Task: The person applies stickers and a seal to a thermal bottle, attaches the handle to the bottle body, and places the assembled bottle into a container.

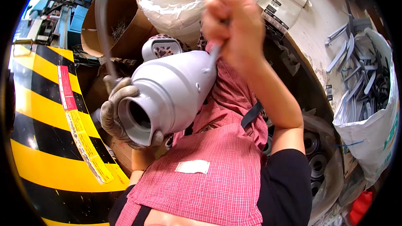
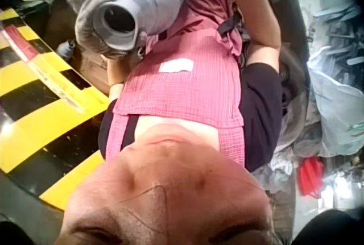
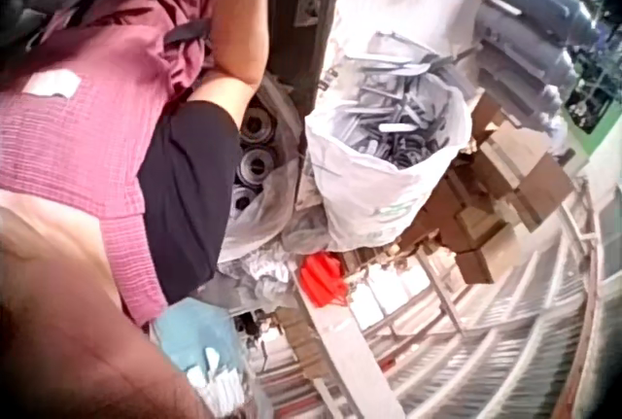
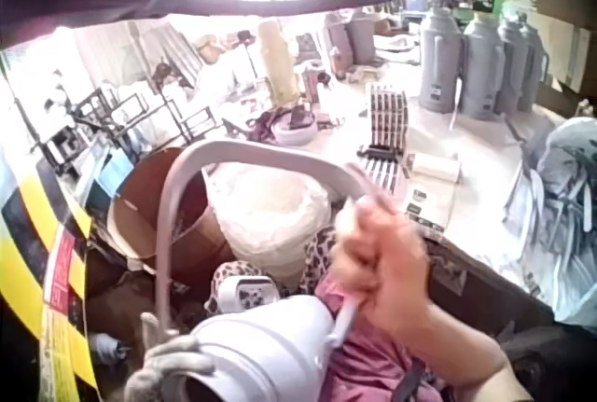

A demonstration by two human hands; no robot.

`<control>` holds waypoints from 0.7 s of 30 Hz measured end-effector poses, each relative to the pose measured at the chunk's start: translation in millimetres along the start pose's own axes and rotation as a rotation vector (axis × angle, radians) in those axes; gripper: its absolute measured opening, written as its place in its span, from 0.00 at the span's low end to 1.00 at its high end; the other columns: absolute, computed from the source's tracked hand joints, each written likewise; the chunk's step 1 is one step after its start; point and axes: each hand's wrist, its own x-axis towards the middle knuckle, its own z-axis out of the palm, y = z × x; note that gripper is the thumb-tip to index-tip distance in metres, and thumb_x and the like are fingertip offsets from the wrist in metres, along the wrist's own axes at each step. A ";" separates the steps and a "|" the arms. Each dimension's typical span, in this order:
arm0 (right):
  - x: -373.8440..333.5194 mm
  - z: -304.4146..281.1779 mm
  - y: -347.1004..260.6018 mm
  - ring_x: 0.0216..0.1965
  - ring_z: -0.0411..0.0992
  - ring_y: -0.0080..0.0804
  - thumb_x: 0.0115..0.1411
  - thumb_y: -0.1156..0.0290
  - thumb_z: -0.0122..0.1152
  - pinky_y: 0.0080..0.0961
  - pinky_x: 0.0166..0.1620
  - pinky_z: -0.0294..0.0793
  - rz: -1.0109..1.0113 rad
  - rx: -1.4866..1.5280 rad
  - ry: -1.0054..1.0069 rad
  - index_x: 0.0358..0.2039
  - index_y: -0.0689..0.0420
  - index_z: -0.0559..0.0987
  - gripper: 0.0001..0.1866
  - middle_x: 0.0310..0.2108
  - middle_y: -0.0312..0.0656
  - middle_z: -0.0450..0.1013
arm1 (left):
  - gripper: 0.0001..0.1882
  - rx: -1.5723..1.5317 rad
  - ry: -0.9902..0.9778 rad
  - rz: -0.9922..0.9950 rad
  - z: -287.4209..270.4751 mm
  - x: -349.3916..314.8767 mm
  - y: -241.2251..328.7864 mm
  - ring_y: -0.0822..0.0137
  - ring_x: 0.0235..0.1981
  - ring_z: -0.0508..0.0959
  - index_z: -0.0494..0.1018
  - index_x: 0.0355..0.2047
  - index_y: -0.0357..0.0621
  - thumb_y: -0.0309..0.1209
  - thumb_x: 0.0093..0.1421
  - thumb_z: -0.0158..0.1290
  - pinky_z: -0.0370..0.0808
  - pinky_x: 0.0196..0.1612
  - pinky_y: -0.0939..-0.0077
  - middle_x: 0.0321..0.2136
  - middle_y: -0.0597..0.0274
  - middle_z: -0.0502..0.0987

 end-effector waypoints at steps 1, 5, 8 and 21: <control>-6.7 13.4 3.1 0.14 0.51 0.12 0.73 0.61 0.49 0.14 0.16 0.51 0.063 0.004 -0.068 0.70 0.58 0.60 0.29 0.24 0.28 0.54 | 0.52 0.076 0.030 -0.028 -0.3 -4.0 0.8 0.51 0.58 0.75 0.54 0.65 0.63 0.62 0.46 0.69 0.42 0.73 0.39 0.49 0.60 0.79; -19.6 19.2 7.4 0.15 0.50 0.12 0.74 0.64 0.47 0.13 0.16 0.52 0.105 0.027 0.011 0.70 0.58 0.60 0.28 0.25 0.28 0.54 | 0.49 0.054 0.032 -0.072 -3.7 -5.0 -0.8 0.53 0.63 0.69 0.57 0.62 0.60 0.63 0.47 0.68 0.40 0.74 0.41 0.49 0.62 0.80; -24.8 14.7 12.4 0.16 0.50 0.12 0.74 0.65 0.47 0.13 0.16 0.52 0.105 0.065 0.037 0.70 0.59 0.60 0.27 0.25 0.28 0.55 | 0.48 0.053 0.006 -0.064 -1.8 -8.4 -4.8 0.52 0.64 0.67 0.58 0.61 0.60 0.64 0.47 0.68 0.39 0.74 0.42 0.50 0.62 0.80; -61.6 4.7 36.1 0.17 0.53 0.14 0.74 0.67 0.47 0.13 0.18 0.50 0.529 0.061 0.031 0.71 0.59 0.56 0.28 0.26 0.31 0.59 | 0.34 -0.602 -0.236 -0.775 -22.9 -35.0 -52.4 0.71 0.32 0.76 0.69 0.55 0.32 0.44 0.57 0.64 0.77 0.36 0.74 0.40 0.53 0.77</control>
